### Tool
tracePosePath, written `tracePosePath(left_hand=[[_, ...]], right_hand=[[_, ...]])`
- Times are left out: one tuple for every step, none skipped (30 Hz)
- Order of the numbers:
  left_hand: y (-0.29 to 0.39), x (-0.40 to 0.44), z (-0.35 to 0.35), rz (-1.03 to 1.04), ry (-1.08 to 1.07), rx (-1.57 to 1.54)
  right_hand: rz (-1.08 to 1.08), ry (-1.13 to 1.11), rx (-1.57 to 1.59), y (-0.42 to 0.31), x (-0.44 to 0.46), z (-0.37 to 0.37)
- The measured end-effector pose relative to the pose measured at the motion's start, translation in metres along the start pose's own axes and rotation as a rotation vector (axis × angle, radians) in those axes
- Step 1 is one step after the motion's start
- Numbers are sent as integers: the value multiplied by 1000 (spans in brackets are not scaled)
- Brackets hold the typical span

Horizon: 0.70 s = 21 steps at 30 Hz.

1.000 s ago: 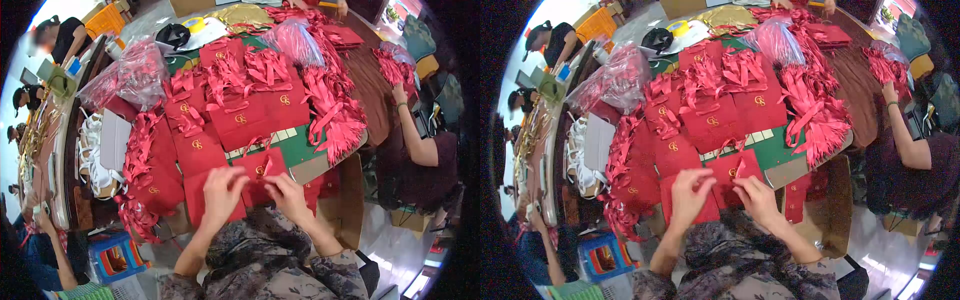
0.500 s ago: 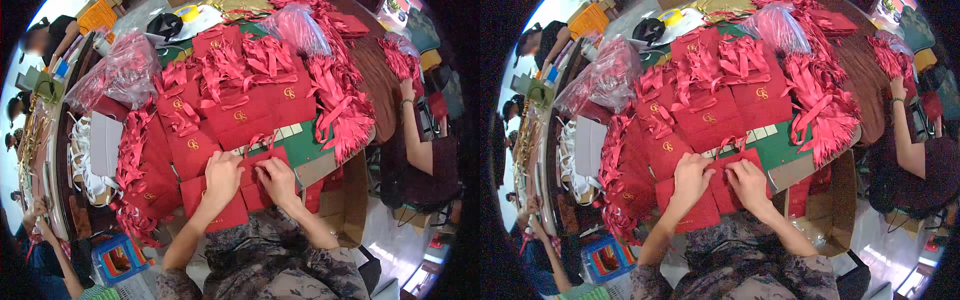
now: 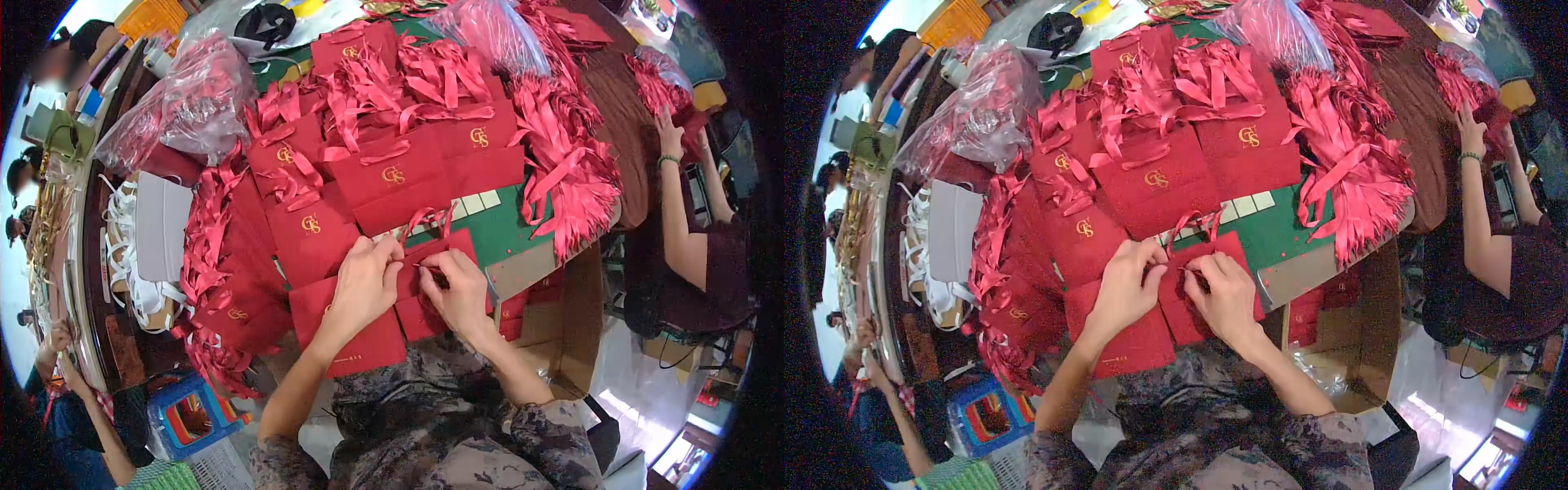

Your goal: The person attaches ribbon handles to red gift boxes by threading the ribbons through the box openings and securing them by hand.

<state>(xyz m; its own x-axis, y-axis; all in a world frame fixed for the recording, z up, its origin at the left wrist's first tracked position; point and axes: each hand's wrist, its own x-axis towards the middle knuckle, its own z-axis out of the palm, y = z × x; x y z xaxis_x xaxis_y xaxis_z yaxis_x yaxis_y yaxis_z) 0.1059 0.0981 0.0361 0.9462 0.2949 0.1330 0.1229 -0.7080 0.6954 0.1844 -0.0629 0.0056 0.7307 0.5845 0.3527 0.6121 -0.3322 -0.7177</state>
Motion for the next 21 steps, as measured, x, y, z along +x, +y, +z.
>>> tracePosePath(left_hand=[[0,0,-1,-2,-1,-1],[0,0,-1,-28,-6,-71],[0,1,-1,-55,-10,-142],[-2,1,-2,-57,-11,-143],[-4,2,-2,-102,-43,-202],[-5,3,-3,-148,-75,-261],[-6,3,-1,-149,-77,-262],[-7,2,1,-130,-75,-267],[-8,3,2,-111,-74,-272],[-8,3,1,-110,-75,-273],[-8,3,1,-129,-100,-252],[-8,3,0,-146,-124,-231],[-7,3,-1,-147,-124,-231],[-4,3,-3,-156,-117,-239],[-3,4,-3,-165,-109,-247],[-3,4,-2,-164,-110,-248],[-5,3,-2,-175,-118,-252],[-5,3,-1,-185,-125,-255],[-5,3,-2,-185,-125,-256],[-5,3,-3,-181,-129,-243],[-4,3,-3,-177,-133,-229]], right_hand=[[1,-2,0,-1,1,-1],[-10,3,14,-2,1,-2],[-23,8,28,-2,2,-3],[-22,6,28,-4,2,-4],[-23,2,53,-5,2,-5],[-23,-3,79,-7,2,-6],[-22,-4,78,-7,2,-5],[-41,10,77,-8,3,-4],[-60,26,75,-8,4,-4],[-60,26,75,-9,4,-4],[-32,16,67,-10,4,-5],[-5,6,59,-11,4,-4],[-4,5,59,-11,5,-4],[15,-8,63,-12,5,-4],[35,-20,67,-12,5,-4],[35,-20,66,-12,5,-4],[56,-25,79,-13,5,-4],[76,-30,93,-13,4,-4],[76,-31,93,-13,5,-4],[88,-43,101,-13,6,-5],[101,-54,108,-14,7,-5]])
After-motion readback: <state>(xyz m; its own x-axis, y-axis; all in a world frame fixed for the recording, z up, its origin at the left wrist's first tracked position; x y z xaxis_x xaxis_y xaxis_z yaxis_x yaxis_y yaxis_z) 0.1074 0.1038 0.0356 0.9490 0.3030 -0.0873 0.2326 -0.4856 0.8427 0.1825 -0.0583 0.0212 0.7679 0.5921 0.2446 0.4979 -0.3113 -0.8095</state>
